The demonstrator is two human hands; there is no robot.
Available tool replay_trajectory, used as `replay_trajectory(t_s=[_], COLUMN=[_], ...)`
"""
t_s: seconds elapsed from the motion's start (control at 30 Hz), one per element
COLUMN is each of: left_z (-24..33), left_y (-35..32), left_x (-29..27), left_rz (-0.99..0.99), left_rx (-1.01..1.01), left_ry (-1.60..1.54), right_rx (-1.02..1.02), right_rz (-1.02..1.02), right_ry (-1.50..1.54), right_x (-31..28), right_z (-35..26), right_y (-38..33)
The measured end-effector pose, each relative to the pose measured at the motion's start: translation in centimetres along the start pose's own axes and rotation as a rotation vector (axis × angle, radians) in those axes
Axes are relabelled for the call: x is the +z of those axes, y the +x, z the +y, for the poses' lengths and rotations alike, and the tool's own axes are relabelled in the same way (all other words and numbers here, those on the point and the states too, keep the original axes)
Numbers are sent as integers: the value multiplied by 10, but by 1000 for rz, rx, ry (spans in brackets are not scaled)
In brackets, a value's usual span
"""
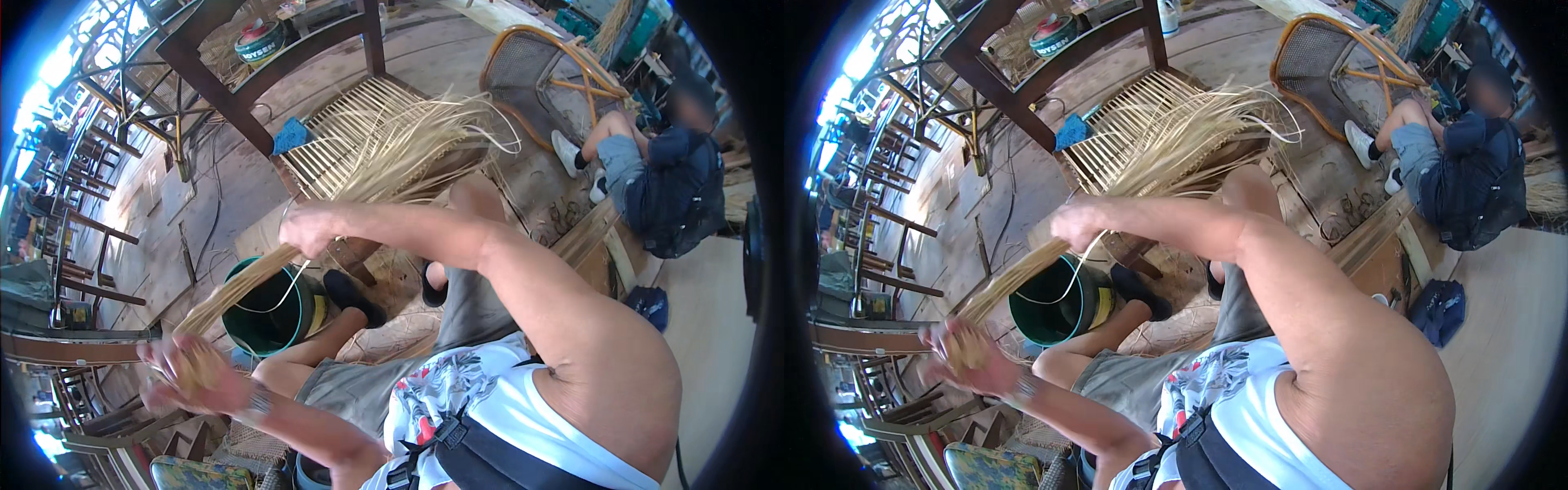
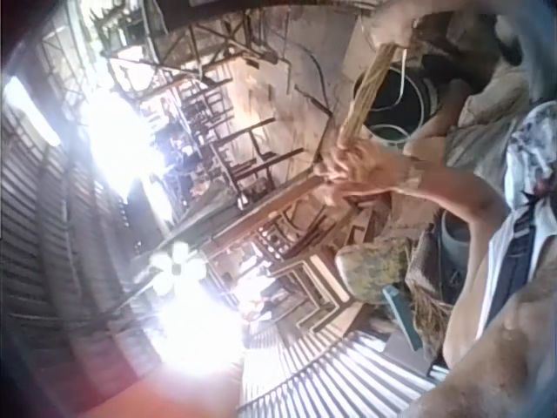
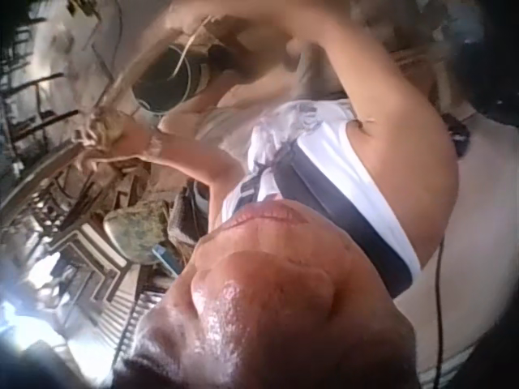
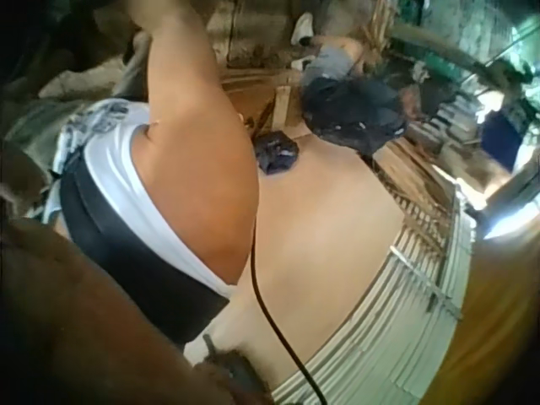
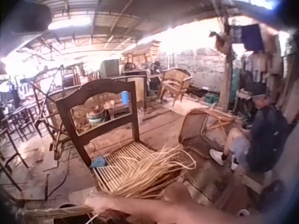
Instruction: Processing and weaving rattan or bamboo strips to repair or create a chair seat.
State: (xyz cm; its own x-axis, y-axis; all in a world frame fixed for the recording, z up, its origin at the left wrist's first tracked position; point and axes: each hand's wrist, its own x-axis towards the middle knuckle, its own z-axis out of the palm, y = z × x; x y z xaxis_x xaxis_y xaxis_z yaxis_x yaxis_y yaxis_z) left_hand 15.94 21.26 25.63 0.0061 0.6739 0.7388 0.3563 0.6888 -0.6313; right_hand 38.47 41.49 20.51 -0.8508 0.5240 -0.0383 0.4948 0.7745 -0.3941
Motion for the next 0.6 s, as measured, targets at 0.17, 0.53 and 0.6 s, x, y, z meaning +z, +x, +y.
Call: replay_trajectory(t_s=[0.17, 0.53, 0.6], left_z=[11, 39, 47], left_y=[43, -76, -79], left_x=[79, -56, -64], left_rz=[-347, -1112, -1188], left_rx=[-290, 751, 710], left_ry=[-1530, -1415, -1265], right_rx=[-38, -31, -55], right_rz=[-80, -9, 34], right_ry=[46, 302, 175], right_x=[39, 6, 12], right_z=[15, 8, 10], right_y=[-40, -44, -46])
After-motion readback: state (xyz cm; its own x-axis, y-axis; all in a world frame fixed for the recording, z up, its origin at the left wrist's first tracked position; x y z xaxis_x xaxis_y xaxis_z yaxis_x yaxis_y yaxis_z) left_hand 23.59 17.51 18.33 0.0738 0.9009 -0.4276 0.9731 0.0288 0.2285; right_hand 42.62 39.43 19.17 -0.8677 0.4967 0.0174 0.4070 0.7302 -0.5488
